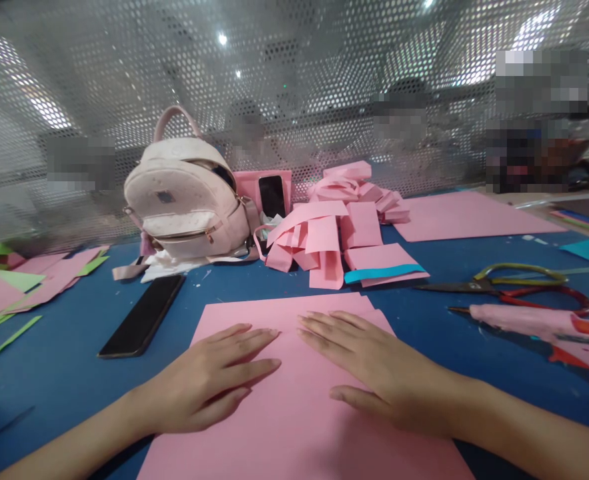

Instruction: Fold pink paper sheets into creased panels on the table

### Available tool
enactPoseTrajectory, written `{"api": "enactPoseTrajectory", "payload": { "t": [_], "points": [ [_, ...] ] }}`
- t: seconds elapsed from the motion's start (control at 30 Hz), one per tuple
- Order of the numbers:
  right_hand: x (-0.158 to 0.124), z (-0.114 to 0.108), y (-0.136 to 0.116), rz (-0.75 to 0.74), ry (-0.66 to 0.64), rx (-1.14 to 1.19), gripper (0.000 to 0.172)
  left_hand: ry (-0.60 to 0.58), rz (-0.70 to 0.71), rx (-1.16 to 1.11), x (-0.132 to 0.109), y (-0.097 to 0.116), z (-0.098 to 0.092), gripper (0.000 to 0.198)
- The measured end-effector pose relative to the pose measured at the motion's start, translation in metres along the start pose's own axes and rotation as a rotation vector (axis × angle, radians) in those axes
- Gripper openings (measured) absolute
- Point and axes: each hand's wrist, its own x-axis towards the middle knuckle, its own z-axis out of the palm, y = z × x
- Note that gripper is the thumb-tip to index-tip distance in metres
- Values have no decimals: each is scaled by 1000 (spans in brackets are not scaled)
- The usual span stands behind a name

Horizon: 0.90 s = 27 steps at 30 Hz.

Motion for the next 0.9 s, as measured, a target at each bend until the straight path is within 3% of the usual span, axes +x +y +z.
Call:
{"api": "enactPoseTrajectory", "payload": {
  "t": [0.63, 0.9],
  "points": [
    [2, -2, -3, -29, 18, -82, 69, 186, 108, 131, 2, 4, 1, 36],
    [5, -3, -7, -91, 107, -136, 61, 200, 103, 150, 2, 8, -3, 35]
  ]
}}
